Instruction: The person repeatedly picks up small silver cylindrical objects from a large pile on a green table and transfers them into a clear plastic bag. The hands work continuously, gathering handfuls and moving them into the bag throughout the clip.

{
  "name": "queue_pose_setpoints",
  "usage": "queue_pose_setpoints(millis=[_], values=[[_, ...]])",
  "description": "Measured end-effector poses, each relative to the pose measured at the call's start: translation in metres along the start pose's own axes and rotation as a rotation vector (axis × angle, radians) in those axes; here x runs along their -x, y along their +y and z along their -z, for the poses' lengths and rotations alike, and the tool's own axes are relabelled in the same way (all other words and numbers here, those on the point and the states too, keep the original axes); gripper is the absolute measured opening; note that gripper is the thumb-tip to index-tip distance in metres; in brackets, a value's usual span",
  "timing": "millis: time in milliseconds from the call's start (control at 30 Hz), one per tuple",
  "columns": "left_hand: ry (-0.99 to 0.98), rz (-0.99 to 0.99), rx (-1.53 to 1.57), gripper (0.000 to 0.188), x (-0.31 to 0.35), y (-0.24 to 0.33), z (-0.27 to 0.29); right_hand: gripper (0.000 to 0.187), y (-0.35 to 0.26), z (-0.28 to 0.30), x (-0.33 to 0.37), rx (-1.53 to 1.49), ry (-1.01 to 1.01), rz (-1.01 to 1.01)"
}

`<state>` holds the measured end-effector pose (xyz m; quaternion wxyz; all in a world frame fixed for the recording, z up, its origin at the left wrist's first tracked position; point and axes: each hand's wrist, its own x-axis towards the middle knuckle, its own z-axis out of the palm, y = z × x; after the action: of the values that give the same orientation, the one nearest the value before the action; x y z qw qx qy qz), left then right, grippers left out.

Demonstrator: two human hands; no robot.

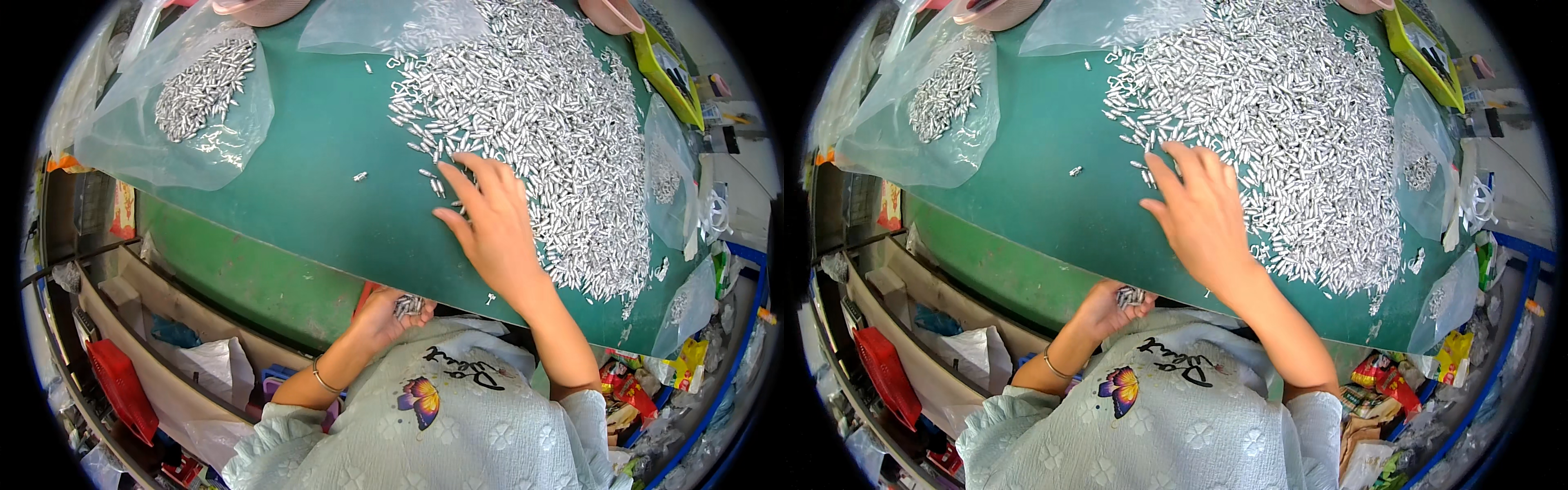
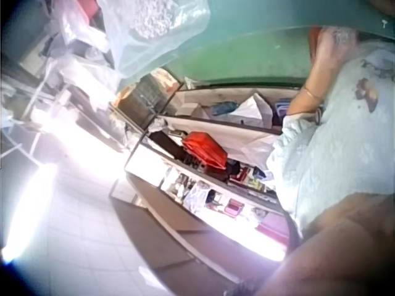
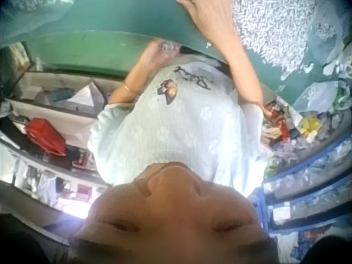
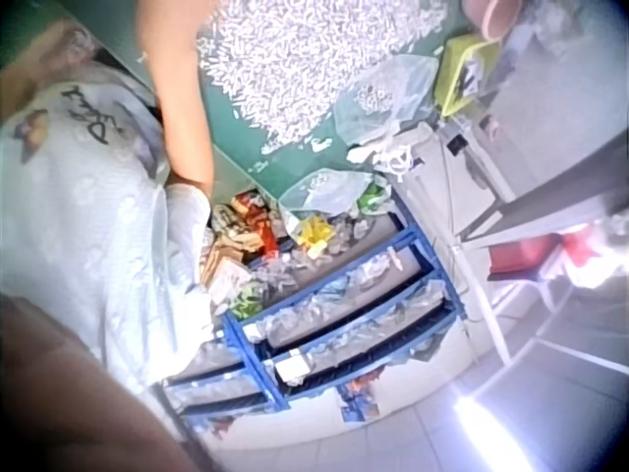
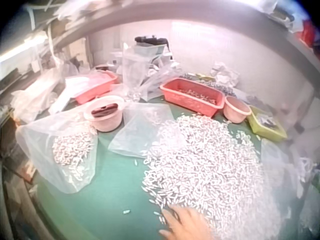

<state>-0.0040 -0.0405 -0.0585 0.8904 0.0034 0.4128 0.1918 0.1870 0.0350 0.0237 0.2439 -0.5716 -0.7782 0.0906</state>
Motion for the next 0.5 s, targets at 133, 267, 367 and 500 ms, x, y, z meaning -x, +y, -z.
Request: queue_pose_setpoints(millis=[133,267,367,500], values=[[-0.025,-0.001,-0.002,0.026,0.005,0.006,-0.002,0.028,-0.002,-0.022,-0.009,-0.042,0.003,0.035],[-0.086,0.035,0.026,0.025,0.004,0.006,0.003,0.021,0.0,-0.025,-0.005,-0.085,-0.047,0.081],[-0.107,0.057,-0.011,0.027,0.007,0.009,0.003,0.017,-0.007,-0.012,0.001,-0.045,-0.16,0.105],[-0.153,0.11,-0.066,0.03,0.017,0.013,-0.001,0.017,-0.015,0.004,0.018,-0.04,-0.257,0.16]])
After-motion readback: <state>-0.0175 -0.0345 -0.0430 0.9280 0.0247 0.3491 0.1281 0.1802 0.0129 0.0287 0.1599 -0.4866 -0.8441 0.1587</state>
